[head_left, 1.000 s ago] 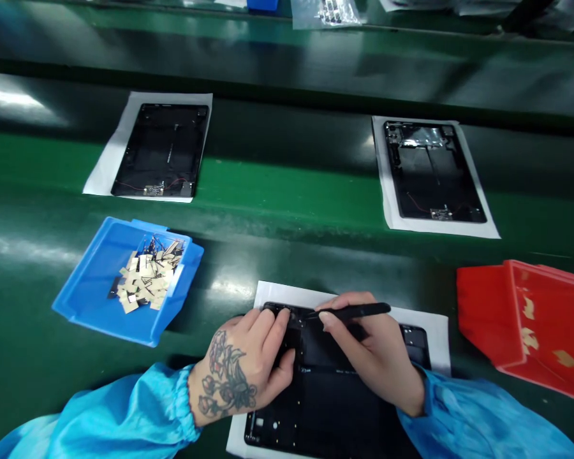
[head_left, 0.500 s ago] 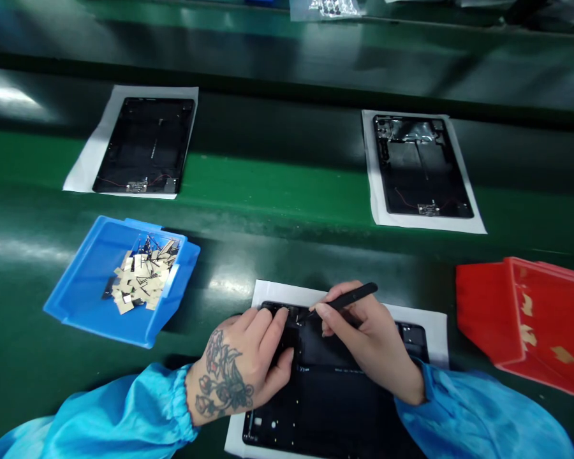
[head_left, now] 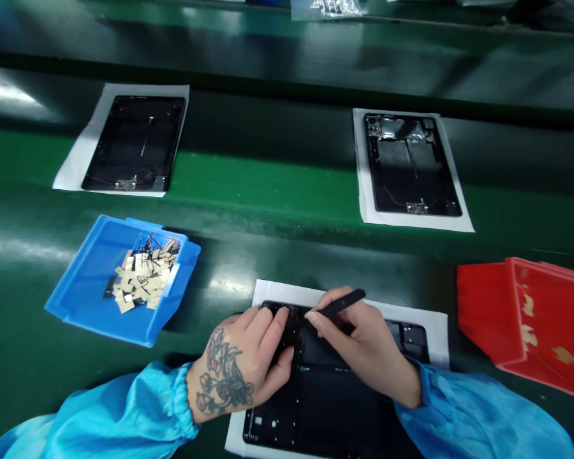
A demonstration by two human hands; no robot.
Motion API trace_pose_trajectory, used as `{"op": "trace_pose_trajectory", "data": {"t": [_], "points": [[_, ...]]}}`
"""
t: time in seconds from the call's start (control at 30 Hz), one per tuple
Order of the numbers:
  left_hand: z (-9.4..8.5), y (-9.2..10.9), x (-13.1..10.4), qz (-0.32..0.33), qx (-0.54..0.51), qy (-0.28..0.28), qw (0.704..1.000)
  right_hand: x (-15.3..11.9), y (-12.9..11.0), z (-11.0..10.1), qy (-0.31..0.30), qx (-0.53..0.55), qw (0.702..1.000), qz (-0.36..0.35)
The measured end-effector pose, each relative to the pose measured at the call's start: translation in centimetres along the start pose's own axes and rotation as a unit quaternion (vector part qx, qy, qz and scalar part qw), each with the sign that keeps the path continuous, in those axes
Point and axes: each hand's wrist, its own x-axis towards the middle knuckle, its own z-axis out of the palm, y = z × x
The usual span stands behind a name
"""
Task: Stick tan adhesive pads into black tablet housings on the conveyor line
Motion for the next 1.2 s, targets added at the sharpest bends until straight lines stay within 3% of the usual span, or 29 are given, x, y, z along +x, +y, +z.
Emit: {"op": "trace_pose_trajectory", "data": {"t": [0.17, 0.43, 0.77, 1.2], "points": [[0.03, 0.06, 0.17, 0.011, 0.007, 0.006, 1.0, -0.23, 0.41, -0.22, 0.063, 0.055, 0.996, -0.003], [-0.09, 0.26, 0.24, 0.009, 0.008, 0.009, 1.0, -0.46, 0.3, -0.27, 0.132, -0.007, 0.984, -0.12], [0.07, 0.18, 0.2, 0.003, 0.002, -0.004, 1.0, 0.1, 0.66, -0.18, 0.086, 0.075, 0.993, 0.022], [-0.34, -0.02, 0.13, 0.019, 0.004, 0.009, 1.0, 0.19, 0.23, 0.06, 0.106, -0.007, 0.994, 0.03]]}}
